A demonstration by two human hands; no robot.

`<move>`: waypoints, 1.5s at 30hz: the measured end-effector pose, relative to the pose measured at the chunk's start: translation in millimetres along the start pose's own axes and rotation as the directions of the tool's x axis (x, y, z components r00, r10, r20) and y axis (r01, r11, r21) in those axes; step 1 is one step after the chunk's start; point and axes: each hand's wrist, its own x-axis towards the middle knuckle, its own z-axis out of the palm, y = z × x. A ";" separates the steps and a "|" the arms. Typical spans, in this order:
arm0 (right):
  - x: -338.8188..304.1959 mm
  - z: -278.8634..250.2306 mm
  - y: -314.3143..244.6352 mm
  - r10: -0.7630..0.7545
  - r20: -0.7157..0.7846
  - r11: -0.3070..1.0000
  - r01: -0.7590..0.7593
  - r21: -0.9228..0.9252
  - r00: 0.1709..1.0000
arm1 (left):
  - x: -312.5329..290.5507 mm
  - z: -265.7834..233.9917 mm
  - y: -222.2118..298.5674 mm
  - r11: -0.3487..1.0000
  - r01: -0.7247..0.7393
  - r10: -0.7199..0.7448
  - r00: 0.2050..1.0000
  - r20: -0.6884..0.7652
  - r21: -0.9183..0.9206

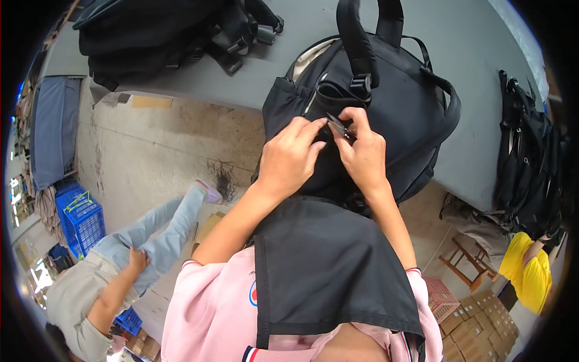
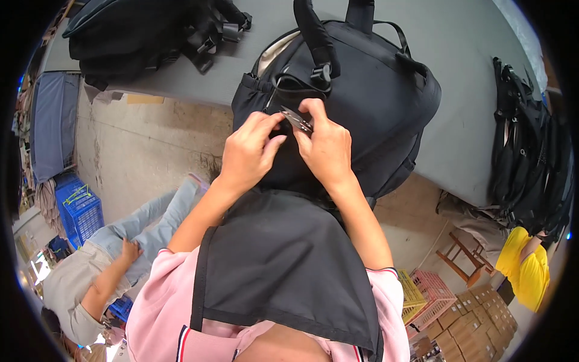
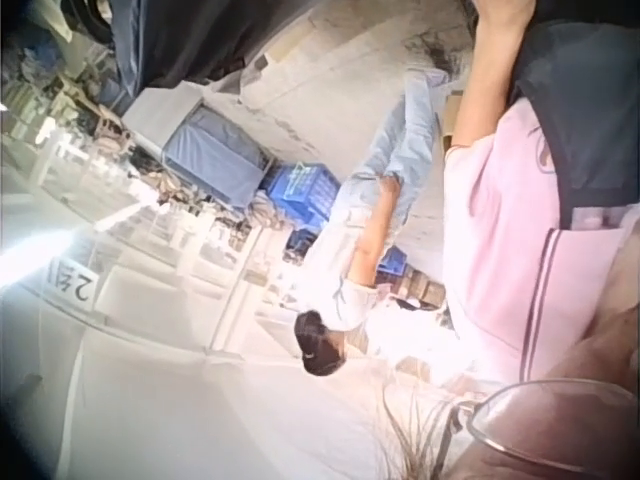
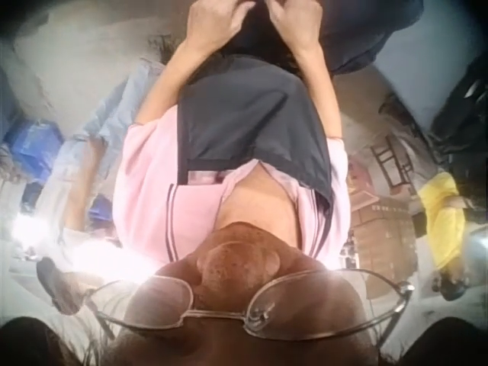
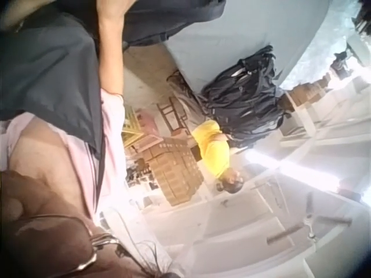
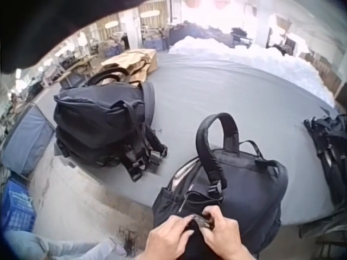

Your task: Inspecting and adjusting straps on finished backpacks using thread nippers.

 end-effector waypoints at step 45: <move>-43.5 -40.2 -25.5 -0.199 -0.305 0.974 0.153 -0.167 0.932 | 9.7 8.2 35.7 -0.057 0.392 -0.389 0.838 0.381 -0.918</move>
